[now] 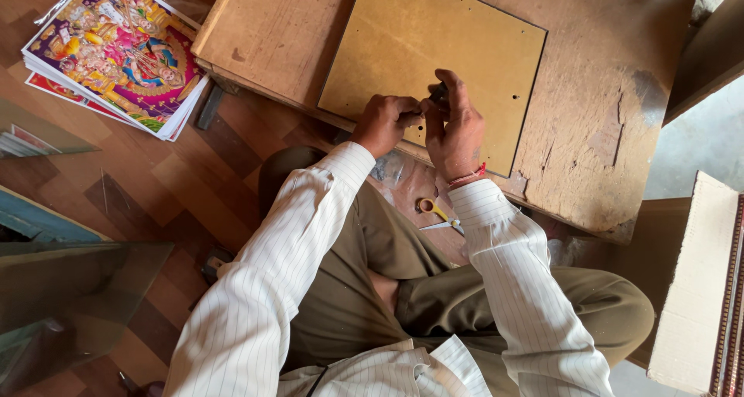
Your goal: The person sits on the floor at a low workbench and fits small metal screw-eye hardware into pre-drilled holes in the hardboard backing of a picture frame, threading them by hand and tightening with a screwdriver. They then lift the framed religious print, place an ornate frame aside, and continue fitting hardware to another backing board.
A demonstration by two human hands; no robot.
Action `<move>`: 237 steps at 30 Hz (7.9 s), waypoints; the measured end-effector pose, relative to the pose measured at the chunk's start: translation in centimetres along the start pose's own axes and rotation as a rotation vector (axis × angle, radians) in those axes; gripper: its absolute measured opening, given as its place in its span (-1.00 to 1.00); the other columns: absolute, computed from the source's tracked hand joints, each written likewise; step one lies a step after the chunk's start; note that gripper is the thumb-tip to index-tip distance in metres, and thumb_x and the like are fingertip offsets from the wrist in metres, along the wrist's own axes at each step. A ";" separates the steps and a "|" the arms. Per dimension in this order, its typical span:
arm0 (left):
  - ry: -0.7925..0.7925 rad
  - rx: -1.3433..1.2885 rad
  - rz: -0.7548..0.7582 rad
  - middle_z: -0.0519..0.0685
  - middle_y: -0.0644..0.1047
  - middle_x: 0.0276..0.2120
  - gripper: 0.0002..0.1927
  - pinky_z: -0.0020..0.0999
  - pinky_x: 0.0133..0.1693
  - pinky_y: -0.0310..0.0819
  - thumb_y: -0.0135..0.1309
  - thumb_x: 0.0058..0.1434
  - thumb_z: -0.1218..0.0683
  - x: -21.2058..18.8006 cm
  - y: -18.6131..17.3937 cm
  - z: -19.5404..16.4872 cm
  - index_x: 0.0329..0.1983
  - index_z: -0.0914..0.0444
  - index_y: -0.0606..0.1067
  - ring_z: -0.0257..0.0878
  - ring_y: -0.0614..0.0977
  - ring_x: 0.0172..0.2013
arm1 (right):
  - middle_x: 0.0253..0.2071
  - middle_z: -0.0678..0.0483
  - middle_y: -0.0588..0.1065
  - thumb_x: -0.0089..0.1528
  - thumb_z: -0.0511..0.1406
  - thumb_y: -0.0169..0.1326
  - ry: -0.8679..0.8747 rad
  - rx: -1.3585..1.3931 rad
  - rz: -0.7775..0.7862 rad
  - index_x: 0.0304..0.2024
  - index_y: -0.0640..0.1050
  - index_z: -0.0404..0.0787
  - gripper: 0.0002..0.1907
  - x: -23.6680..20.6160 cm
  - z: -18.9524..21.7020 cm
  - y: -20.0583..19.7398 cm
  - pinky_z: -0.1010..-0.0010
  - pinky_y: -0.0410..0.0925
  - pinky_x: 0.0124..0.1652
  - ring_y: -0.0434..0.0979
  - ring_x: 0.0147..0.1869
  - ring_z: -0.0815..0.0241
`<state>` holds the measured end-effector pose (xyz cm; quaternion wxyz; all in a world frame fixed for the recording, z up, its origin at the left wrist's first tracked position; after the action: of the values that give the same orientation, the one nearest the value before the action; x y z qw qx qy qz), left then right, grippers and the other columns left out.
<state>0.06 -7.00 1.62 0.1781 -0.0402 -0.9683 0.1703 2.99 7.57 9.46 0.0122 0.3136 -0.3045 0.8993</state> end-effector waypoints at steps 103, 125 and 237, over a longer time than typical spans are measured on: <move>0.020 0.073 0.002 0.23 0.63 -0.33 -0.86 -0.12 -0.25 0.56 0.24 0.13 0.23 -0.4 0.4 0.4 -0.23 0.29 0.67 0.14 0.66 -0.29 | -0.40 -0.07 0.60 0.18 -0.28 0.40 0.249 -0.076 0.000 -0.30 0.56 -0.32 -0.72 1.2 1.1 0.5 0.36 0.50 -0.32 0.68 -0.36 0.07; -0.086 -0.067 0.013 0.15 0.66 -0.38 -0.88 -0.24 -0.24 0.58 0.29 0.13 0.19 -0.1 0.3 -0.1 -0.28 0.32 0.65 -0.02 0.73 -0.34 | -0.15 -0.01 0.65 0.34 -0.49 0.05 0.147 0.242 0.140 0.10 0.57 -0.31 -0.73 0.7 0.1 -1.0 0.47 0.50 -0.03 0.65 -0.07 0.29; 0.284 0.443 0.249 -0.07 0.57 -0.02 -0.66 -0.05 0.07 0.33 0.29 -0.06 0.15 -0.4 4.8 -4.5 -0.16 0.20 0.60 -0.03 0.53 0.05 | -0.31 -0.17 0.58 0.18 -0.22 0.15 0.309 -0.370 0.226 -0.31 0.59 -0.18 -0.84 -13.5 -7.7 2.7 0.04 0.44 -0.24 0.62 -0.24 -0.17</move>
<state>2.12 -1.12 3.77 0.2942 -0.1424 -0.8605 0.3907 9.03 11.95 -4.44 0.0151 0.1290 -0.4912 0.8613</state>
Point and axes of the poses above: each hand's wrist, its own x-axis towards the middle knuckle, its own y-axis out of the palm, z = x × y, the point moved 1 cm from there along x, towards the middle knuckle
